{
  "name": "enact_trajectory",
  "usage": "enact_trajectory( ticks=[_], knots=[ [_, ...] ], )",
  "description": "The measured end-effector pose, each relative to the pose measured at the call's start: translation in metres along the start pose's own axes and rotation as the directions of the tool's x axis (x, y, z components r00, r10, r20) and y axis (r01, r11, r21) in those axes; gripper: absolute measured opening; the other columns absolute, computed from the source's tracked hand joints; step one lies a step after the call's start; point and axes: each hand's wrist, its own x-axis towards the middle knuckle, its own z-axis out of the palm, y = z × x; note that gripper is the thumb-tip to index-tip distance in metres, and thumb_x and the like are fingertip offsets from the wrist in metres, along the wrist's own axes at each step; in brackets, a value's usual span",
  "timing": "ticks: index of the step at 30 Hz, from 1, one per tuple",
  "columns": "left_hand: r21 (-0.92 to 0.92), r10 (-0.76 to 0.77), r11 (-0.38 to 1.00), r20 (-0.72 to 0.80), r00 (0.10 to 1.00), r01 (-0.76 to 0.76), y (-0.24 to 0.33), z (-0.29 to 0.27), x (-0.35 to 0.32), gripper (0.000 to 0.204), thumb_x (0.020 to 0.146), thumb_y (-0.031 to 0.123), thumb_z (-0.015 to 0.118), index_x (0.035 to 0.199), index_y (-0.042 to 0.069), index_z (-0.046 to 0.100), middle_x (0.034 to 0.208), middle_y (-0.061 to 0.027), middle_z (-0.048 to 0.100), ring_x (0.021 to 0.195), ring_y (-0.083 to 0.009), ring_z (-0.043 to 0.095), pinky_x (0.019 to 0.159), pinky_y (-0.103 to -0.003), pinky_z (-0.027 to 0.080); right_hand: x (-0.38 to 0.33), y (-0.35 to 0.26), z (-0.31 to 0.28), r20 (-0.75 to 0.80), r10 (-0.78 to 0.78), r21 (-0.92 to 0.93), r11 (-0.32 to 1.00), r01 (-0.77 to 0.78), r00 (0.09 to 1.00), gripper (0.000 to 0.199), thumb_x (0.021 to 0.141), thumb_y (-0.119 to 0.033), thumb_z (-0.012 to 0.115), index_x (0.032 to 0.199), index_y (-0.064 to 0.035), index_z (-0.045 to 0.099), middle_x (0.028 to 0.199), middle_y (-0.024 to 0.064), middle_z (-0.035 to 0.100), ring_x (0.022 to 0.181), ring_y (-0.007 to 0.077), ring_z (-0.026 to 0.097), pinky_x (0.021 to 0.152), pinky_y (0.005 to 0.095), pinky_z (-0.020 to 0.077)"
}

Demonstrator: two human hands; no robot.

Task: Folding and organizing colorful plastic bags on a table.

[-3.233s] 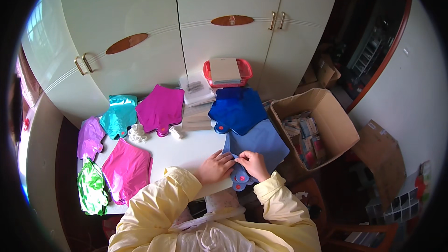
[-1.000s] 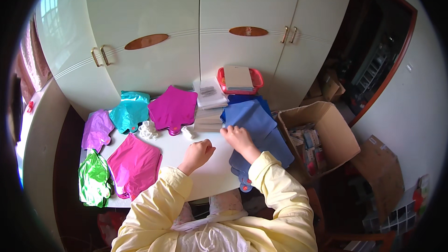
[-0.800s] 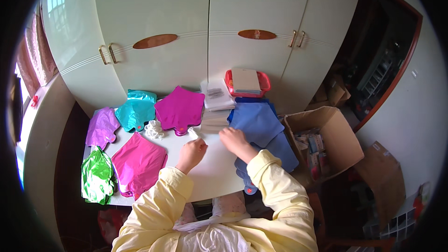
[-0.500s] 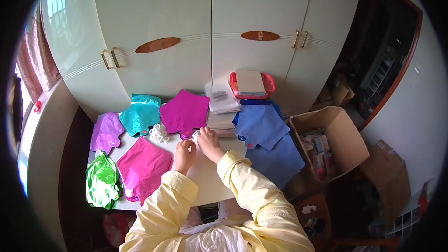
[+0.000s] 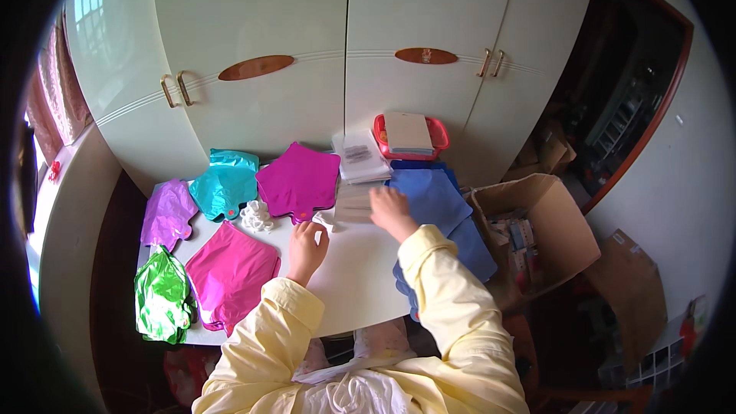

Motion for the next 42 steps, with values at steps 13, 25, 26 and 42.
enact_trajectory(
  ticks=[13,25,26,42],
  knots=[
    [-0.066,0.042,0.997,0.067,0.997,-0.038,0.005,0.027,-0.009,0.005,0.073,0.011,0.061,0.076,0.008,0.062,0.075,-0.0068,0.06,0.076,-0.0264,0.055,0.068,-0.038,0.042,-0.022,0.04,0.018,-0.028,0.014,0.04,0.999,-0.013,0.999,0.033,0.079,-0.028,0.061,0.096,-0.0044,0.047,0.087,0.0178,0.064,0.087,0.0347,0.062,0.069,0.0467,0.0499],
    [-0.068,0.03,0.997,0.134,0.991,-0.021,0.007,0.026,-0.01,0.006,0.072,0.008,0.06,0.077,0.005,0.062,0.076,-0.0088,0.061,0.077,-0.0276,0.055,0.07,-0.038,0.044,-0.019,0.029,0.028,-0.111,0.056,0.049,0.998,-0.051,0.992,0.021,0.078,-0.02,0.062,0.089,-0.0072,0.05,0.071,0.0159,0.063,0.07,0.0362,0.063,0.062,0.0457,0.0504],
    [-0.068,0.031,0.997,0.137,0.99,-0.022,0.007,0.027,-0.01,0.006,0.072,0.008,0.06,0.076,0.005,0.062,0.075,-0.0087,0.061,0.077,-0.0275,0.055,0.07,-0.038,0.044,-0.017,0.03,0.03,-0.081,0.079,0.037,0.996,-0.077,0.994,0.021,0.078,-0.021,0.062,0.09,-0.0079,0.05,0.071,0.016,0.063,0.07,0.0361,0.063,0.061,0.0457,0.0502],
    [-0.023,0.045,0.999,0.181,0.982,-0.042,0.002,0.031,-0.014,0.005,0.072,0.011,0.059,0.073,0.006,0.06,0.073,-0.0062,0.06,0.076,-0.0256,0.056,0.068,-0.038,0.044,0.007,0.033,0.032,-0.086,0.026,-0.002,1.0,-0.026,0.996,0.013,0.076,-0.015,0.055,0.076,-0.003,0.061,0.077,0.015,0.064,0.069,0.0328,0.063,0.064,0.0422,0.0517]
  ],
)
